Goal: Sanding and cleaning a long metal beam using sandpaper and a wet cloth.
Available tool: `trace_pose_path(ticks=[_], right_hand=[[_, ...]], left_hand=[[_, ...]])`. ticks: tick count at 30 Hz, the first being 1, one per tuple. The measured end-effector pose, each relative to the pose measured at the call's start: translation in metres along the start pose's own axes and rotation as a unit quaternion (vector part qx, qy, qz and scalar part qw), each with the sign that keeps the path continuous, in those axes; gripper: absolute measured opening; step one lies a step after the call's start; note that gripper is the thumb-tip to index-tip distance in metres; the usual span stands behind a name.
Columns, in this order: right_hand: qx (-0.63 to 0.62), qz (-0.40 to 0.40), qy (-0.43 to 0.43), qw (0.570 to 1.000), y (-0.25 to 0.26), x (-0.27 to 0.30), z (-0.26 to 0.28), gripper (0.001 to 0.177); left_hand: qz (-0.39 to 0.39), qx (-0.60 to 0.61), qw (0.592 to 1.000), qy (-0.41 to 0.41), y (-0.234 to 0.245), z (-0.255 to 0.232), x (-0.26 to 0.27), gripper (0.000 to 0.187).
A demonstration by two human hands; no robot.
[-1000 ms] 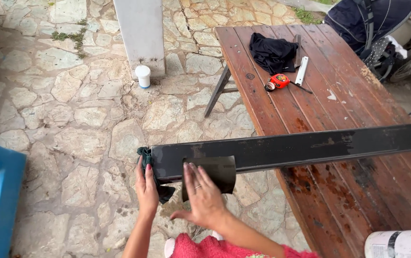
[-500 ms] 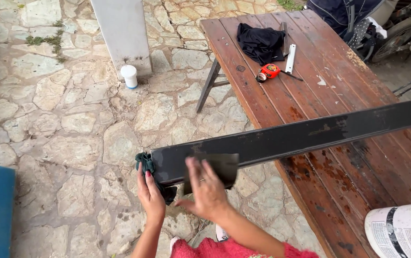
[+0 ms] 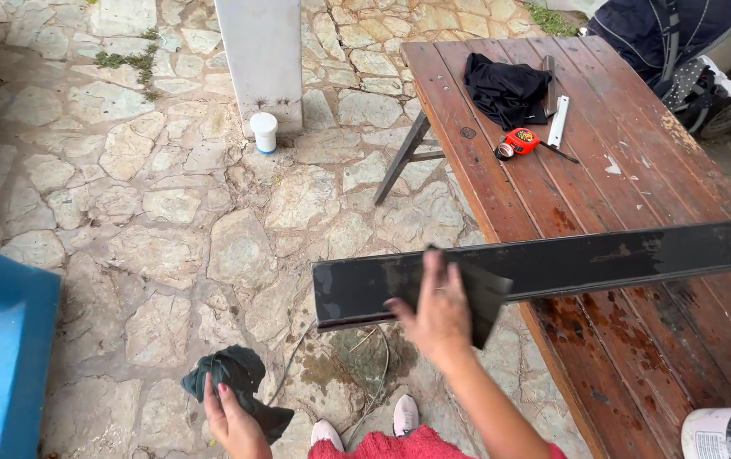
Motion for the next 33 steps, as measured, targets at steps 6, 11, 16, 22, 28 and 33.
trace_pose_path(ticks=[6,11,16,22,28,33], right_hand=[[0.015,-0.058,0.061,0.996,-0.019,0.016,0.04,0.117],[-0.004,-0.063,0.043,0.997,0.009,0.011,0.025,0.115],[0.011,-0.095,0.13,0.987,-0.022,0.027,0.048,0.117],[0.023,-0.157,0.199,0.967,-0.022,0.029,0.035,0.108],[-0.058,-0.136,0.286,0.947,-0.022,0.058,0.073,0.106],[-0.024,-0.118,0.138,0.983,0.005,0.013,0.039,0.105]], left_hand=[[-0.037,-0.078,0.994,-0.062,0.028,-0.01,0.001,0.041],[-0.017,0.012,0.999,-0.027,0.008,-0.04,0.014,0.043],[-0.01,-0.029,0.998,-0.05,0.008,-0.062,0.021,0.041],[0.0,-0.055,0.997,-0.061,0.002,-0.079,0.028,0.042],[-0.026,-0.054,0.995,-0.086,0.012,-0.091,0.039,0.042],[-0.069,-0.007,0.995,-0.072,0.017,-0.114,0.038,0.042]])
Point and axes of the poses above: each hand's wrist, its own x-axis away from the middle knuckle, its own y-axis out of the back of the hand, z = x × y, the point moved 5 cm from there along -x, towards the middle knuckle, and after that the axes turned 14 degrees about -y, right-handed, at the moved point
